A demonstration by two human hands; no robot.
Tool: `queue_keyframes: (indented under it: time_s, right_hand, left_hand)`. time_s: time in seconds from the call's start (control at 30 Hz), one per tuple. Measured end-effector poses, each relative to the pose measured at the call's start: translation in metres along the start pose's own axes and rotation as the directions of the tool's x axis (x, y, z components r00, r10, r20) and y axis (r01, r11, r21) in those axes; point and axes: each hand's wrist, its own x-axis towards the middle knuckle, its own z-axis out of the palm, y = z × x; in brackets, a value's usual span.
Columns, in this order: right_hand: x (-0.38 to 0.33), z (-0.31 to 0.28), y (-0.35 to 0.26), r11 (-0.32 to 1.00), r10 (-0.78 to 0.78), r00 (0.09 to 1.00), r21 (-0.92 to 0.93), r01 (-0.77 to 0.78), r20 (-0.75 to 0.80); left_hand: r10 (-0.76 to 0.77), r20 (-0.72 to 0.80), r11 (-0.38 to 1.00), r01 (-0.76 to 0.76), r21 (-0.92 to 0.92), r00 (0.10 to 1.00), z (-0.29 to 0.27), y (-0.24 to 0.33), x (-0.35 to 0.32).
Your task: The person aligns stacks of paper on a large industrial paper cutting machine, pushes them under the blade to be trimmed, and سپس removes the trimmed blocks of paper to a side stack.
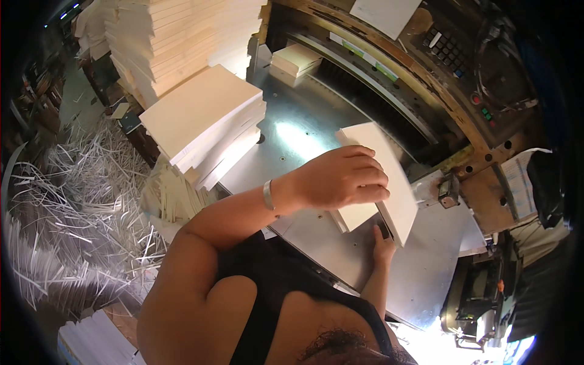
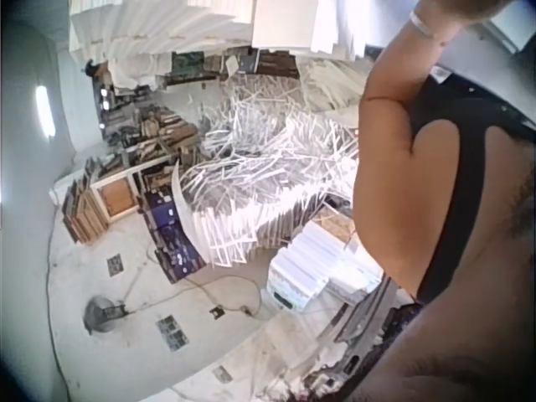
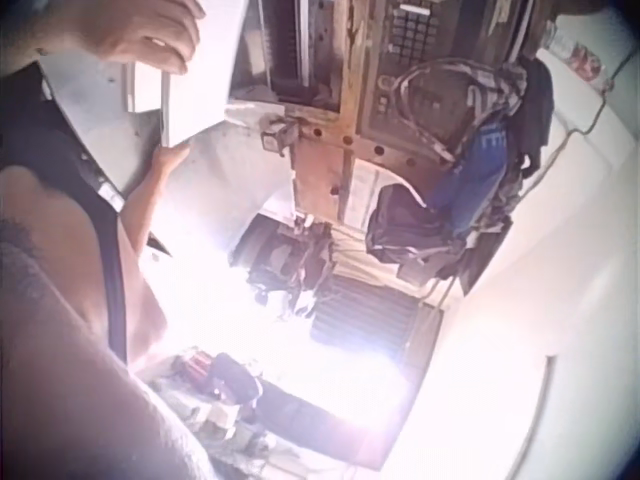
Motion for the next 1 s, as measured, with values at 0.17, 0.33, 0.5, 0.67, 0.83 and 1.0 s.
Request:
queue_keyframes:
  time_s: [0.17,0.33,0.5,0.67,0.83,1.0]
  right_hand:
    - [0.009,0.005,-0.027,0.966,0.187,0.979,0.167,-0.198,0.082]
    - [0.009,0.001,-0.039,0.977,0.170,0.985,0.121,-0.173,0.037]
    - [0.011,-0.001,-0.038,0.954,0.162,0.985,0.248,-0.170,0.050]
    - [0.031,0.006,-0.078,0.748,0.323,0.916,0.528,-0.402,0.239]
    - [0.055,0.021,-0.080,0.855,0.194,0.899,0.381,-0.351,0.393]
    - [0.062,0.035,-0.095,0.770,0.045,0.777,0.474,-0.427,0.628]
  left_hand:
    - [-0.113,0.170,0.988,0.129,-0.088,0.979,0.077,-0.024,-0.081]
    - [-0.628,0.144,0.767,0.640,-0.048,0.765,0.101,-0.011,-0.128]
    - [-0.924,0.324,0.268,0.949,0.165,0.205,0.103,-0.040,-0.140]
    - [-0.921,0.311,0.277,0.955,0.105,0.233,0.086,-0.006,-0.149]
    - [-0.893,0.234,0.430,0.882,0.194,0.384,0.063,0.065,-0.157]
    - [-0.954,0.104,0.276,0.959,-0.055,0.281,-0.009,0.116,-0.169]
